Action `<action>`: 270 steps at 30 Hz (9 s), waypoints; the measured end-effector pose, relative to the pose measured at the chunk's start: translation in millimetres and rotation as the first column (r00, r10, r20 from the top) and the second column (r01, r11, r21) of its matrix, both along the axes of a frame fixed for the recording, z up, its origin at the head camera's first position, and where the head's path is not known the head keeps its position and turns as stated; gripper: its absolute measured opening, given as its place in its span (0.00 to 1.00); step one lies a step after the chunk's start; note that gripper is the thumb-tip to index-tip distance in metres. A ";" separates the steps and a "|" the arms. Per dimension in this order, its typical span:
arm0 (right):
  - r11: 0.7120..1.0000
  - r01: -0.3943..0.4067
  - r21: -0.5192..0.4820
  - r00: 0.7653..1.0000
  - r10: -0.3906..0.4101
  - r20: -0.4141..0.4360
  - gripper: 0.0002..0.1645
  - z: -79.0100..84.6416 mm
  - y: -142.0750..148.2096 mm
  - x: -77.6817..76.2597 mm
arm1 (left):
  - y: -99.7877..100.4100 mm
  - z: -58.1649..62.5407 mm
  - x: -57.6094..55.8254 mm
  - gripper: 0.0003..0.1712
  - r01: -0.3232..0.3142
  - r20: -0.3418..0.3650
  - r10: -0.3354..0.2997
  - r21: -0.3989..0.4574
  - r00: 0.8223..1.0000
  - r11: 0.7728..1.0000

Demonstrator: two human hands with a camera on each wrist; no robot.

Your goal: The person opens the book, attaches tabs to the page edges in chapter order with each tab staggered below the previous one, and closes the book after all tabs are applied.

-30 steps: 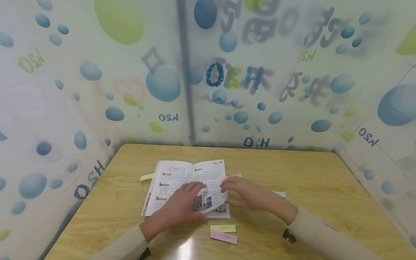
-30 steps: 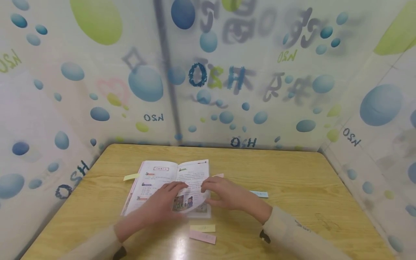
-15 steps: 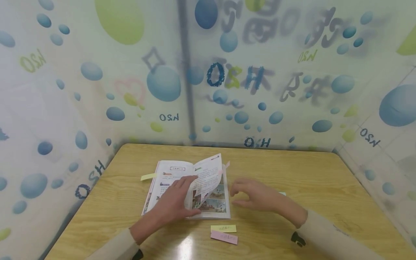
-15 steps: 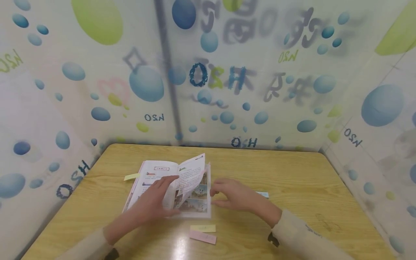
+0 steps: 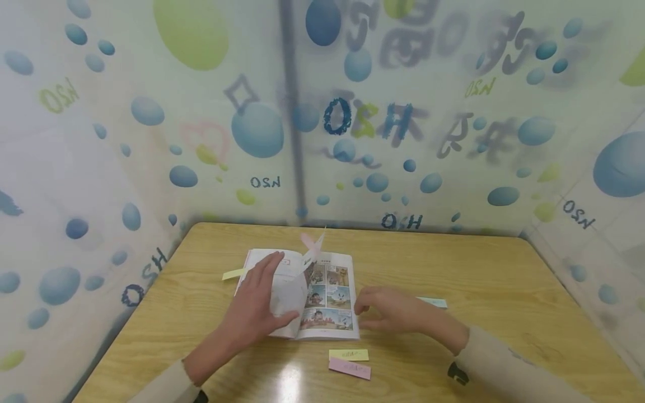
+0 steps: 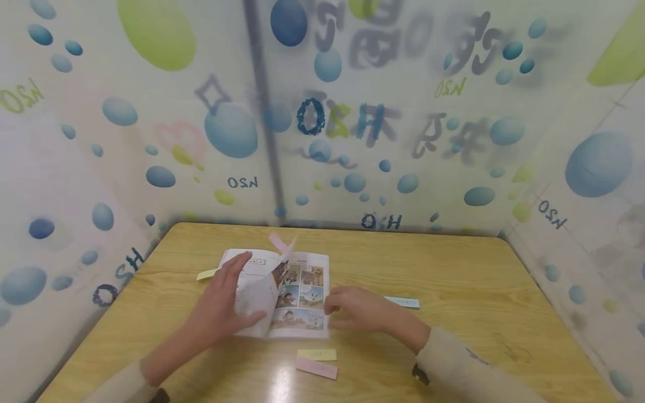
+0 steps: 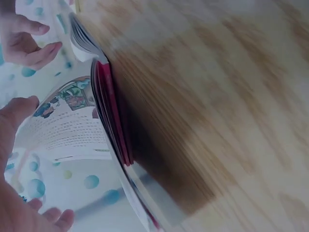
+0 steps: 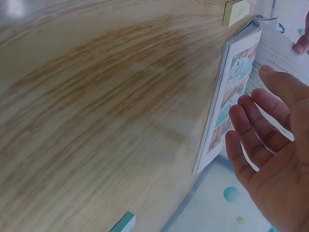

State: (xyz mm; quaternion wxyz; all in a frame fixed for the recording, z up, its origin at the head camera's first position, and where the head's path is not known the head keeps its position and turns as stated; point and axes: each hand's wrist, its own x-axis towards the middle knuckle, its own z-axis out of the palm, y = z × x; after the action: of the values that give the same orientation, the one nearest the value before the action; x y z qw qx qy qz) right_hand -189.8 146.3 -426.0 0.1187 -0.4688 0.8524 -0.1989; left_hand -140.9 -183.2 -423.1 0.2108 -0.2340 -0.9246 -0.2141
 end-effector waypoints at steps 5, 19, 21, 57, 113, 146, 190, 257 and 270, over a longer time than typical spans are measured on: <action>0.999 -0.037 0.035 0.999 0.038 -0.026 0.10 -5.3 -7.9 -2.1 | -10.9 -4.9 0.4 0.71 -0.053 -0.147 0.048 -0.029 0.988 0.998; 0.998 0.010 0.057 0.999 -0.008 -0.046 0.16 -14.5 -21.7 -4.7 | -11.4 -11.3 6.3 0.60 -0.134 -0.181 0.097 -0.203 0.979 0.970; 0.999 0.009 0.051 0.998 -0.006 -0.056 0.19 -18.5 -22.5 -5.3 | -8.6 -12.8 4.6 0.58 -0.098 -0.087 0.076 -0.282 0.993 0.954; 0.994 0.000 0.111 0.999 0.005 -0.044 0.37 -20.7 -15.4 -0.4 | -4.7 -23.6 -14.6 0.35 0.200 0.487 -0.033 -0.293 0.873 0.935; 0.987 0.020 0.161 0.999 -0.025 0.023 0.25 -11.4 -10.7 -5.9 | 8.2 -20.7 -22.1 0.34 0.250 0.476 -0.089 -0.287 0.875 0.925; 0.995 -0.003 -0.101 0.986 -0.013 -0.164 0.22 -1.4 -2.7 -11.5 | 56.7 -21.0 -19.7 0.56 0.281 0.310 -0.196 -0.257 0.930 0.925; 0.995 0.096 0.035 0.995 -0.095 -0.029 0.31 -25.4 -3.3 -2.5 | 5.8 9.4 -12.2 0.66 0.131 0.121 -0.119 -0.090 0.985 0.987; 0.986 -0.028 0.166 0.992 0.048 -0.115 0.35 -25.4 -24.7 7.8 | 50.7 -23.0 -58.9 0.34 -0.008 0.499 0.267 -0.461 0.825 0.887; 0.982 -0.014 0.190 0.992 0.037 -0.121 0.34 -21.8 -25.1 10.1 | 57.0 -21.4 -78.0 0.34 -0.055 0.529 0.339 -0.481 0.778 0.875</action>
State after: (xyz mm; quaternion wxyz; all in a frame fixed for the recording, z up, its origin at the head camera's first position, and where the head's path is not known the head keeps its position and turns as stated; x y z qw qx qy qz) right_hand -179.7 121.2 -447.8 0.1121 -0.4777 0.8671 -0.0860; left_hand -218.9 -126.3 -444.5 -0.1283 -0.0949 -0.9864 -0.0387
